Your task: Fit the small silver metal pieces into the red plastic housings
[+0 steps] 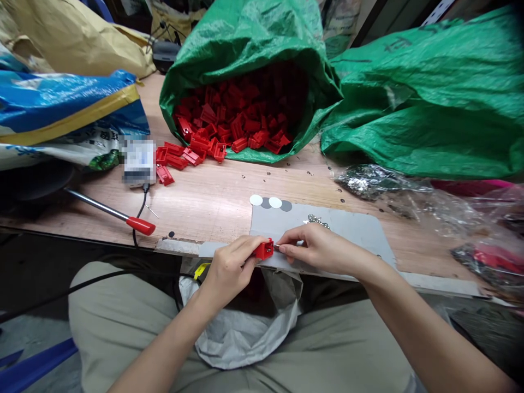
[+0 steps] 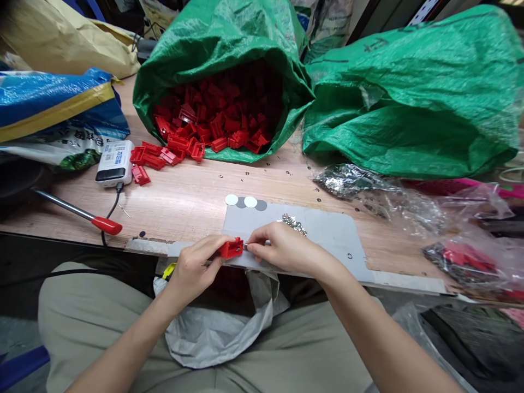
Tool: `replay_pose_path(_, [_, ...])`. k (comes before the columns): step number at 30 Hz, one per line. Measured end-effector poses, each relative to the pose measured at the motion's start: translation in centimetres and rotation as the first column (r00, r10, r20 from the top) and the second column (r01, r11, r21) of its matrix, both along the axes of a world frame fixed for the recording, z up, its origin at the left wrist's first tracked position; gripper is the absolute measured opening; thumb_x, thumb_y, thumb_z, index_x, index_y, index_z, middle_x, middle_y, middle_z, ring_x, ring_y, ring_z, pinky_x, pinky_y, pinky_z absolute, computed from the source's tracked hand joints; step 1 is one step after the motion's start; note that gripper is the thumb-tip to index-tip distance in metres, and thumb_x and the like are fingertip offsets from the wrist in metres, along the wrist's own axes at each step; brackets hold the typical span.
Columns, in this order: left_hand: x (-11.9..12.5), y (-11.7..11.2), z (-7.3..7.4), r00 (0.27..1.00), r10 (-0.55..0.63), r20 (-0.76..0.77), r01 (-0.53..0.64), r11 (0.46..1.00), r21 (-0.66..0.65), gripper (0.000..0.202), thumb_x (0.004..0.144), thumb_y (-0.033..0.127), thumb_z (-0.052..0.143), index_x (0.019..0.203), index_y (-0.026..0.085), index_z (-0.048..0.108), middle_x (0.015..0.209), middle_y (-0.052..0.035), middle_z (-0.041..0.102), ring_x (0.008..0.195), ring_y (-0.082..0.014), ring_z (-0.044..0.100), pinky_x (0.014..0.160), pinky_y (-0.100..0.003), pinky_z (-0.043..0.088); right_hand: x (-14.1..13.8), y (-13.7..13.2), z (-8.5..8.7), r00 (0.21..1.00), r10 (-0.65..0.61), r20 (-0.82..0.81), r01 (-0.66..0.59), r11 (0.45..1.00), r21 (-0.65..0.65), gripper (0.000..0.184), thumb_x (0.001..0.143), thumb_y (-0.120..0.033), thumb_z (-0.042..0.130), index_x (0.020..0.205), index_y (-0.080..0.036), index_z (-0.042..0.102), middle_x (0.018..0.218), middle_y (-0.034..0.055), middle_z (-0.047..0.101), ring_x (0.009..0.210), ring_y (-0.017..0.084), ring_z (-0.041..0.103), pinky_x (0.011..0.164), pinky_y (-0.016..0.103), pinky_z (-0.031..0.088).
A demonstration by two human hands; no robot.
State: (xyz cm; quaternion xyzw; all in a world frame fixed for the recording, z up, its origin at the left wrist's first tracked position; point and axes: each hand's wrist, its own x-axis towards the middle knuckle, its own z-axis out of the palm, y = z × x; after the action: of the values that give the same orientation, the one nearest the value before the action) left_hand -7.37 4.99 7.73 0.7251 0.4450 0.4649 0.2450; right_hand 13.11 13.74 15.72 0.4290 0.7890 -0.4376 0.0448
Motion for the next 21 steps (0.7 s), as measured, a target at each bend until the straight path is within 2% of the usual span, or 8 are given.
replay_pose_path(4, [0.0,0.1,-0.1,1.0,-0.009,-0.021,0.009,1.0,0.003,0.039,0.095,0.005,0.048,0.127,0.023,0.059,0.116,-0.0078,0.072,0.108,-0.018,0.069,0.089,-0.029,0.057,-1.0,-0.8,0.3,0.997,-0.015,0.076,0.003,0.989,0.146,0.025,0.09,-0.029,0.055,0.082,-0.018,0.075,0.073,0.0054,0.075,0.062,0.017,0.061,0.059,0.026,0.038])
replay_pose_path(7, [0.2,0.1,-0.2,0.999,0.029,-0.039,-0.028,0.999,0.019,0.038,0.095,0.007,0.049,0.128,0.023,0.058,0.114,-0.0077,0.072,0.107,-0.0186,0.07,0.087,-0.029,0.058,-1.3,-1.6,0.3,0.993,-0.057,0.105,0.03,0.97,0.242,0.025,0.09,-0.026,0.053,0.082,-0.018,0.075,0.071,0.0058,0.074,0.059,0.017,0.06,0.059,0.027,0.037])
replay_pose_path(9, [0.3,0.1,-0.2,0.998,0.056,-0.043,-0.055,0.998,0.01,0.036,0.095,0.009,0.051,0.128,0.023,0.058,0.112,-0.0074,0.073,0.105,-0.0191,0.07,0.086,-0.029,0.058,-1.1,-1.8,0.1,0.994,-0.083,0.069,0.067,0.977,0.205,0.024,0.09,-0.026,0.053,0.085,-0.018,0.075,0.071,0.0054,0.074,0.061,0.017,0.061,0.06,0.027,0.038])
replay_pose_path(14, [0.3,0.0,-0.2,0.999,0.037,-0.024,-0.037,0.999,0.001,0.035,0.095,0.009,0.051,0.127,0.023,0.058,0.114,-0.0072,0.072,0.107,-0.0189,0.069,0.09,-0.03,0.057,-0.1,-1.4,-0.4,0.996,-0.087,-0.038,0.086,0.996,-0.007,0.027,0.092,-0.034,0.054,0.087,-0.017,0.073,0.077,0.0041,0.076,0.067,0.017,0.064,0.062,0.026,0.042])
replay_pose_path(21, [0.1,-0.1,-0.3,0.999,0.026,-0.024,-0.026,0.999,0.018,0.039,0.094,0.006,0.05,0.128,0.023,0.058,0.113,-0.007,0.072,0.106,-0.0181,0.069,0.089,-0.029,0.057,-0.3,-1.1,0.0,0.996,-0.089,0.014,0.089,0.996,-0.008,0.026,0.091,-0.035,0.054,0.086,-0.018,0.073,0.076,0.0027,0.076,0.057,0.014,0.057,0.055,0.025,0.039])
